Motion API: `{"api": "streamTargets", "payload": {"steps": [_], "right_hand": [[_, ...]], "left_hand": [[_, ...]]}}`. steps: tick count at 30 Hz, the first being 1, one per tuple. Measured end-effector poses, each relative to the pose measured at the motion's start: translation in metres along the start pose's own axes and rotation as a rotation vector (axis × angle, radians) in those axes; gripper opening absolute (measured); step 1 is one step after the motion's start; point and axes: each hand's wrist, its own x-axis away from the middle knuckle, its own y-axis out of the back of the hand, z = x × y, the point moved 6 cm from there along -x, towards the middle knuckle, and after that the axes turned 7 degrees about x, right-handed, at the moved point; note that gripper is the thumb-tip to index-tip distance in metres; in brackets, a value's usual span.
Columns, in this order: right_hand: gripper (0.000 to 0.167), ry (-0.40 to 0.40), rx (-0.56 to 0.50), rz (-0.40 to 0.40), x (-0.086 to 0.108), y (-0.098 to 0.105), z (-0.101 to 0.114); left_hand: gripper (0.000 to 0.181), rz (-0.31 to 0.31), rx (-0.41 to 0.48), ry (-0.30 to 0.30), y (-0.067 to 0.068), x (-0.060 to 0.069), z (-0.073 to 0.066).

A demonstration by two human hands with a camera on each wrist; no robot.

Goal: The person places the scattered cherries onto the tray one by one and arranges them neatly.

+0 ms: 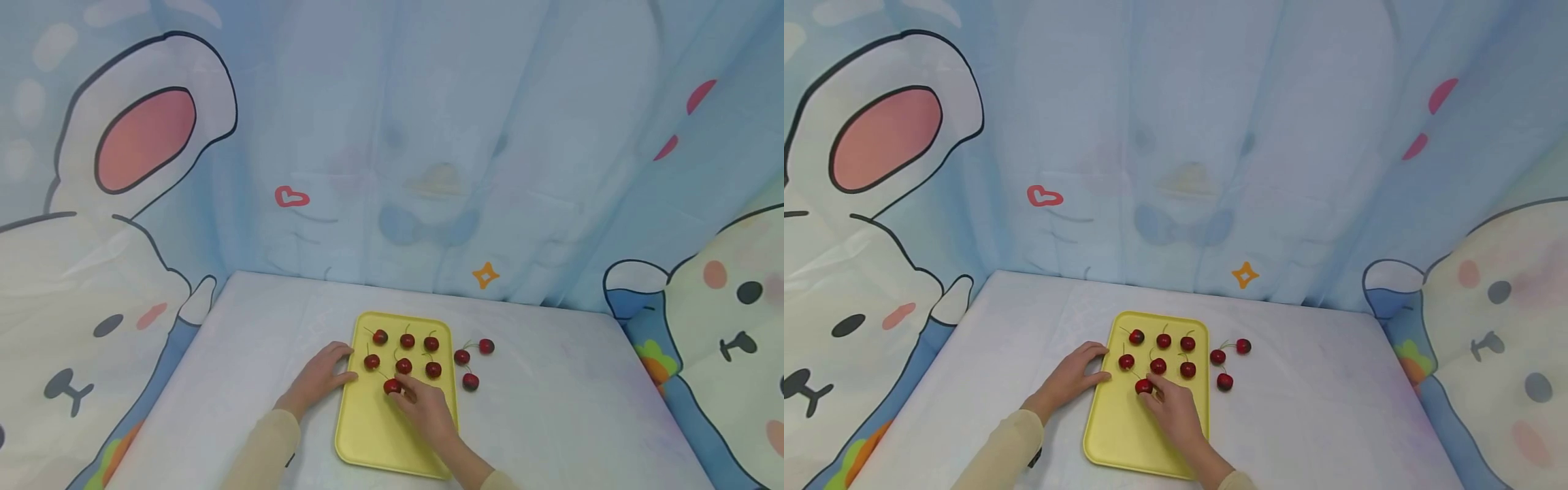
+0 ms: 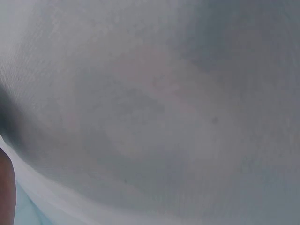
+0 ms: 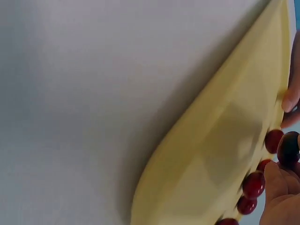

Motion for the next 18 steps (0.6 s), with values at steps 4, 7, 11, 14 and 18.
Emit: {"api": "streamTargets", "payload": {"steps": [4,7,11,14,18], "right_hand": [[0.036,0.015,0.008,0.018,-0.001,-0.011,0.008],[0.036,-0.004,0.025,0.026,-0.003,-0.017,0.01],[0.033,0.003,0.059,0.022,-0.004,-0.022,0.014],[0.031,0.017,0.093,0.018,-0.004,-0.026,0.017],[0.03,0.028,0.149,0.007,-0.006,-0.029,0.021]], "left_hand": [[0.05,0.006,0.002,0.001,0.0,0.0,0.002],[0.052,0.021,0.007,0.009,0.0,0.0,0.004],[0.054,0.04,0.019,0.011,0.001,0.001,0.005],[0.054,0.044,0.029,0.002,0.002,0.001,0.004],[0.054,0.046,0.031,0.0,0.002,0.001,0.004]]}}
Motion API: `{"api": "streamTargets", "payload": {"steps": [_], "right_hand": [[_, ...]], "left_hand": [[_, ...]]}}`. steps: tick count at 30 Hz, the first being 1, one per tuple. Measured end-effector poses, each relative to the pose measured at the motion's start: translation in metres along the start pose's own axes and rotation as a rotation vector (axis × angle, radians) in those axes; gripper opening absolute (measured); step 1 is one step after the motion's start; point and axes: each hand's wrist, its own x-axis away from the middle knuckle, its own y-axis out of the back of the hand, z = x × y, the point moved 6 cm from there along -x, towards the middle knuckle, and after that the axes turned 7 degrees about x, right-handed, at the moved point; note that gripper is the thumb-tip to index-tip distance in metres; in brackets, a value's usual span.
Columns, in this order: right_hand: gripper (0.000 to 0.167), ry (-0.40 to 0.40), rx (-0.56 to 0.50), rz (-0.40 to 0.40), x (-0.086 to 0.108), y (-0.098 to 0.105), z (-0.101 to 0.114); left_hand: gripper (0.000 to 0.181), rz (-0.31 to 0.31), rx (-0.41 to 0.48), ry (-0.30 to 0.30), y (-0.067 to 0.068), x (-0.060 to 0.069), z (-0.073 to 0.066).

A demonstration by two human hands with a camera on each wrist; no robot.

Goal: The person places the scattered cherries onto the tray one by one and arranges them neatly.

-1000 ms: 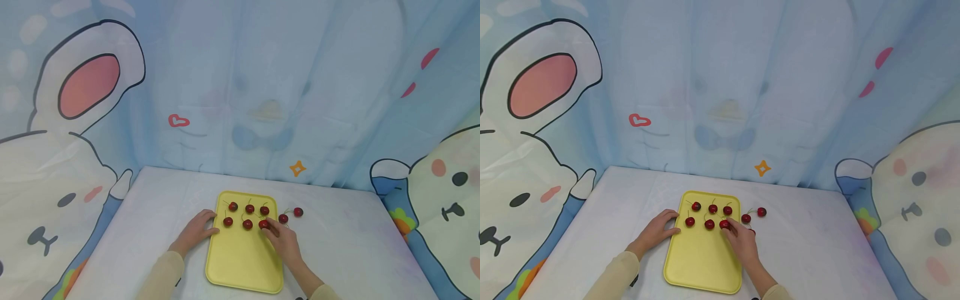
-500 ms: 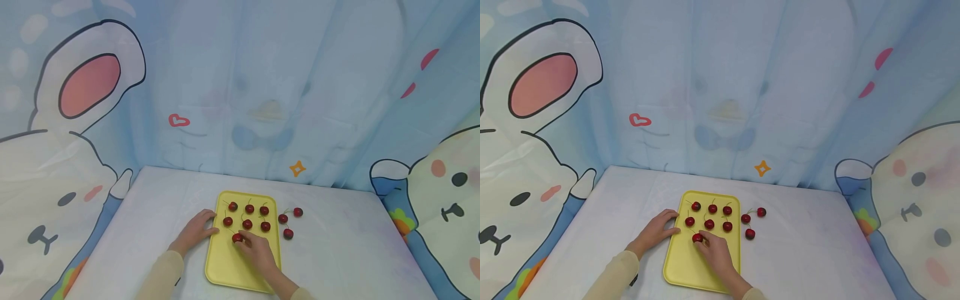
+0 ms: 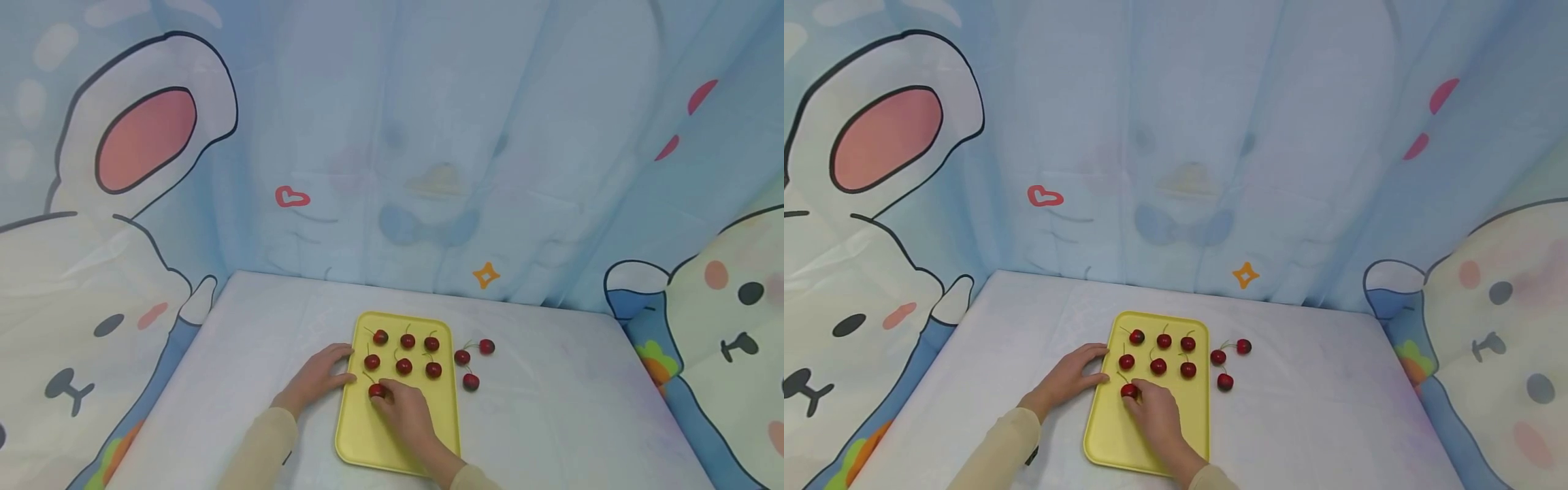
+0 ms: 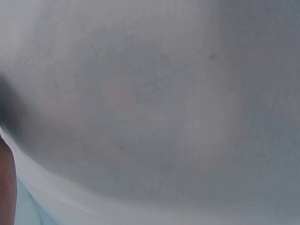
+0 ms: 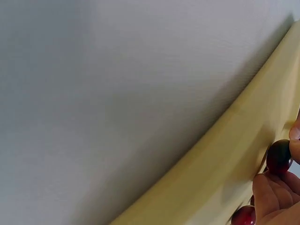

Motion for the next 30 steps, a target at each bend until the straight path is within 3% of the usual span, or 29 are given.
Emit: {"api": "streamTargets", "payload": {"steps": [7,18,24,30], "right_hand": [[0.029,0.006,0.065,-0.009,-0.004,-0.004,0.004],[0.036,-0.003,0.067,-0.018,-0.003,-0.004,0.004],[0.037,-0.014,-0.027,-0.022,0.002,0.009,-0.001],[0.038,-0.094,-0.136,-0.05,0.015,0.036,-0.023]], "left_hand": [[0.054,0.002,0.002,-0.001,-0.001,-0.001,0.001],[0.055,0.012,-0.036,0.009,-0.001,-0.002,0.003],[0.055,0.023,-0.066,-0.003,0.0,-0.002,0.0],[0.057,0.055,-0.129,-0.014,-0.001,-0.003,-0.003]]}}
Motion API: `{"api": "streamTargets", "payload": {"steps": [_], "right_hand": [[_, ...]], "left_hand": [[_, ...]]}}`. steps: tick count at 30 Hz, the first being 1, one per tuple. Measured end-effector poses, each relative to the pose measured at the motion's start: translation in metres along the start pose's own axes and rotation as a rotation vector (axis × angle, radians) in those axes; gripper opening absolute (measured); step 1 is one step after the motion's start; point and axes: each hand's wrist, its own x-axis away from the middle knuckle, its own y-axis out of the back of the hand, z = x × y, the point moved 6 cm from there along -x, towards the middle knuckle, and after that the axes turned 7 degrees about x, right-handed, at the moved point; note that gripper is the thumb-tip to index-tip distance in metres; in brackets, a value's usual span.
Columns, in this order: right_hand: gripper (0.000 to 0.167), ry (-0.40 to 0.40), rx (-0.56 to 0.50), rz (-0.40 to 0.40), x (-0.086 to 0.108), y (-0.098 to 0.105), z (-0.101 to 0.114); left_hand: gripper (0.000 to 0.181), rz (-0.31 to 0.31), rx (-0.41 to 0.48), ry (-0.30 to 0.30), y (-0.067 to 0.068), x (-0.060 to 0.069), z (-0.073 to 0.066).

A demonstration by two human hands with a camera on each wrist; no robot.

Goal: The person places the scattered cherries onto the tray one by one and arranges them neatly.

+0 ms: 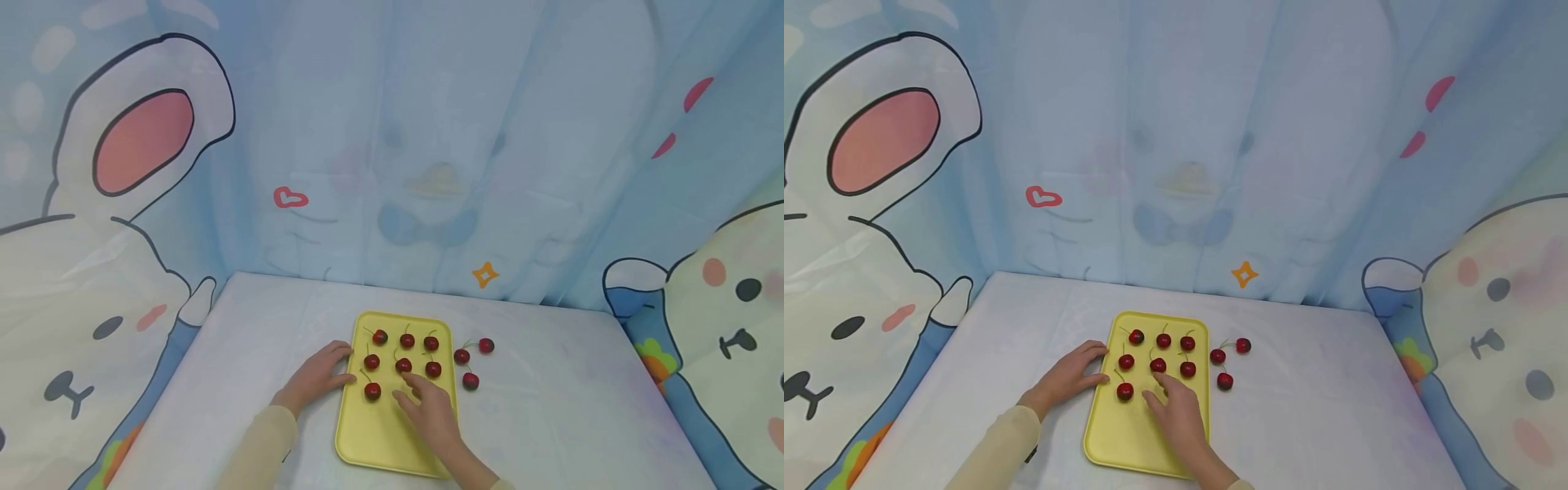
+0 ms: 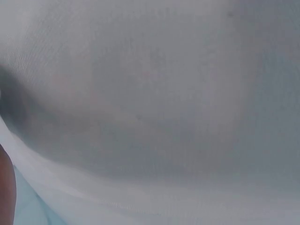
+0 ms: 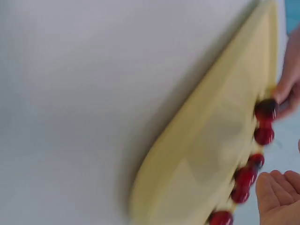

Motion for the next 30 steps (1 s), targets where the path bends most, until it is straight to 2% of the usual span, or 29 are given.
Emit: {"api": "streamTargets", "payload": {"steps": [7,11,14,19,23,30], "right_hand": [[0.039,-0.166,0.004,-0.143,0.001,0.052,-0.044],[0.042,-0.247,0.049,-0.187,0.0,0.07,-0.072],[0.047,-0.288,0.097,-0.191,0.0,0.071,-0.094],[0.054,-0.365,0.158,-0.116,0.0,0.063,-0.119],[0.056,-0.371,0.176,-0.083,-0.001,0.058,-0.128],[0.053,-0.358,0.167,-0.095,-0.006,0.054,-0.13]], "left_hand": [[0.058,0.014,-0.032,-0.014,0.002,-0.001,-0.004],[0.058,0.011,-0.045,-0.024,0.003,0.0,-0.004],[0.057,0.007,-0.054,-0.036,0.003,0.001,-0.004],[0.057,0.001,-0.076,-0.042,0.001,0.002,-0.003],[0.056,-0.003,-0.076,-0.04,0.002,0.002,-0.003],[0.056,-0.006,-0.057,-0.026,0.003,0.003,-0.004]]}}
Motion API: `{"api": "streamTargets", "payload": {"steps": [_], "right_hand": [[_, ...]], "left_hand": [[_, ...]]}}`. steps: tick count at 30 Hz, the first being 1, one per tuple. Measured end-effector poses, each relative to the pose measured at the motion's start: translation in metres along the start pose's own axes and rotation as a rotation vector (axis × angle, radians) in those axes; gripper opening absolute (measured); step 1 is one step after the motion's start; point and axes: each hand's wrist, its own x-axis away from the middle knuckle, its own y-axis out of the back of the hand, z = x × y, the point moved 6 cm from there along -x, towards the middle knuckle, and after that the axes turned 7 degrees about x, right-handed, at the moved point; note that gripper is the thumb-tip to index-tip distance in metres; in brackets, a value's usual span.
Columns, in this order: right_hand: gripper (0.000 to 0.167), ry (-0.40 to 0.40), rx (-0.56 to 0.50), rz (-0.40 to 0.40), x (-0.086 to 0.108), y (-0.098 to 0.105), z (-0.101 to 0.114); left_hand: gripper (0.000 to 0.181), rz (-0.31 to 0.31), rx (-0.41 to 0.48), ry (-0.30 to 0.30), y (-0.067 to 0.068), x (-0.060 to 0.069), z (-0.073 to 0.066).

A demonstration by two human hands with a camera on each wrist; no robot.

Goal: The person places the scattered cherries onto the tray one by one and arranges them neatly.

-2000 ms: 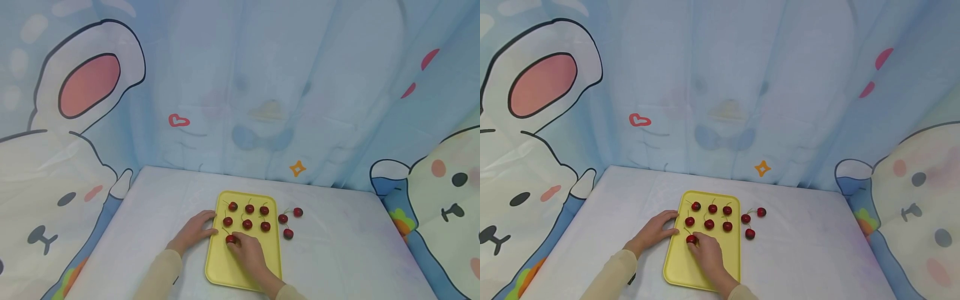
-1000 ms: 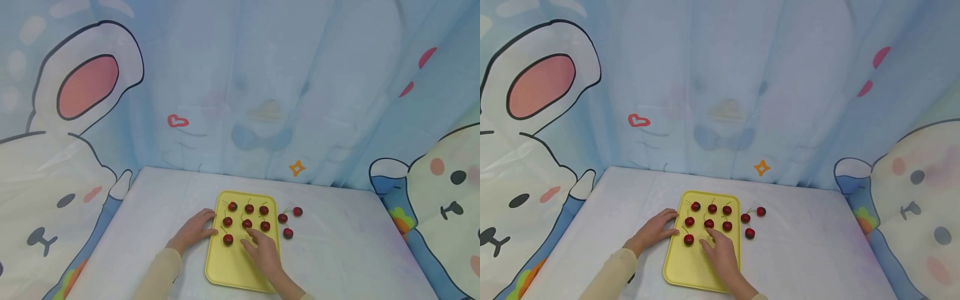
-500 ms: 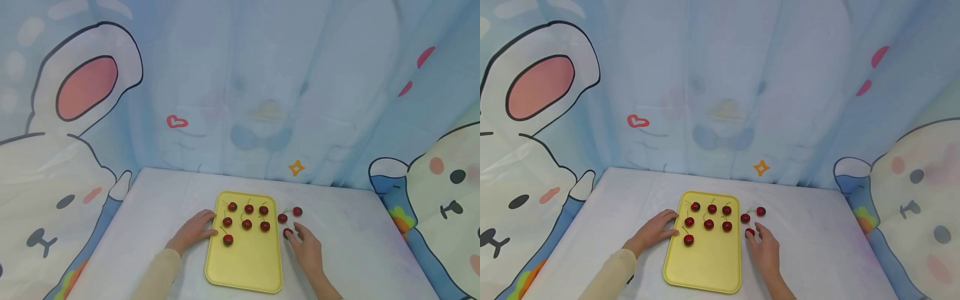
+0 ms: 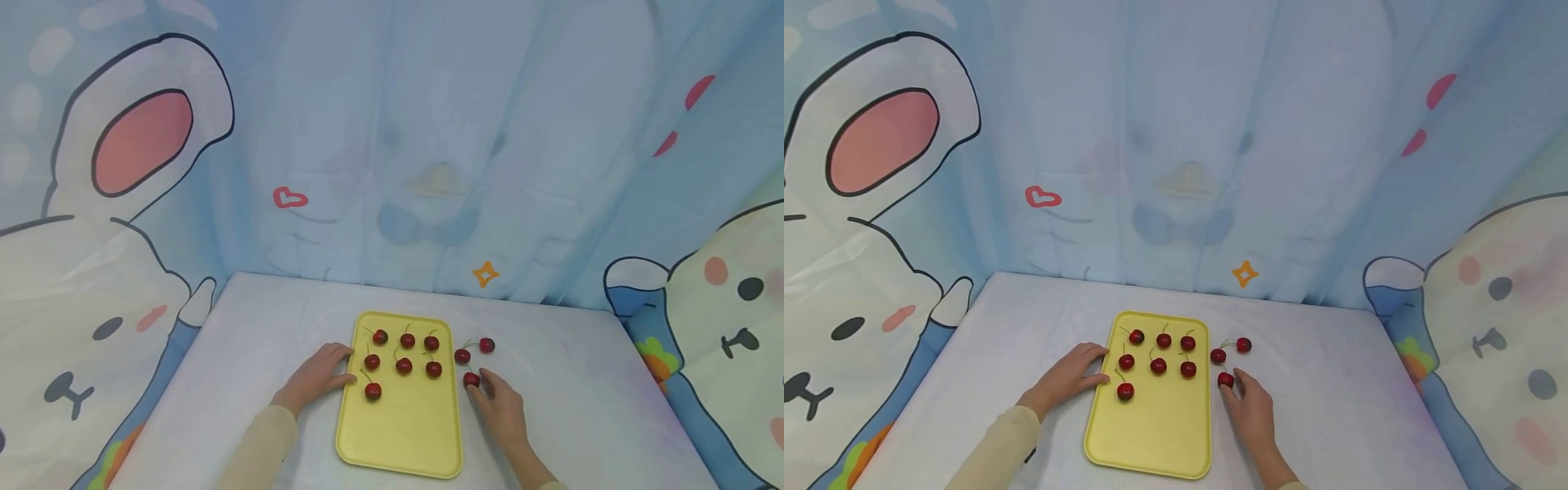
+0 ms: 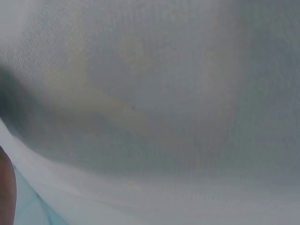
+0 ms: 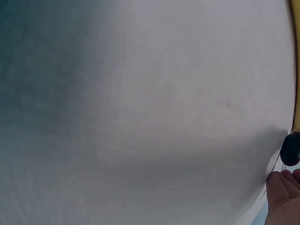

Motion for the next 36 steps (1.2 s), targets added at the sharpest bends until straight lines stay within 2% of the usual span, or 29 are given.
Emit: {"api": "streamTargets", "payload": {"steps": [16,26,30,36], "right_hand": [[0.047,0.037,0.029,-0.014,-0.003,-0.006,0.003],[0.046,0.069,0.007,-0.042,0.004,0.01,0.012],[0.045,0.086,-0.021,-0.043,0.007,0.015,0.021],[0.045,0.109,-0.122,0.023,0.017,0.015,0.04]], "left_hand": [[0.055,0.01,0.016,0.019,-0.001,-0.001,0.001],[0.055,0.008,0.016,0.018,0.0,0.0,0.0],[0.055,0.011,0.012,0.025,0.0,0.0,0.001],[0.054,0.012,0.02,0.028,-0.001,0.0,0.002]]}}
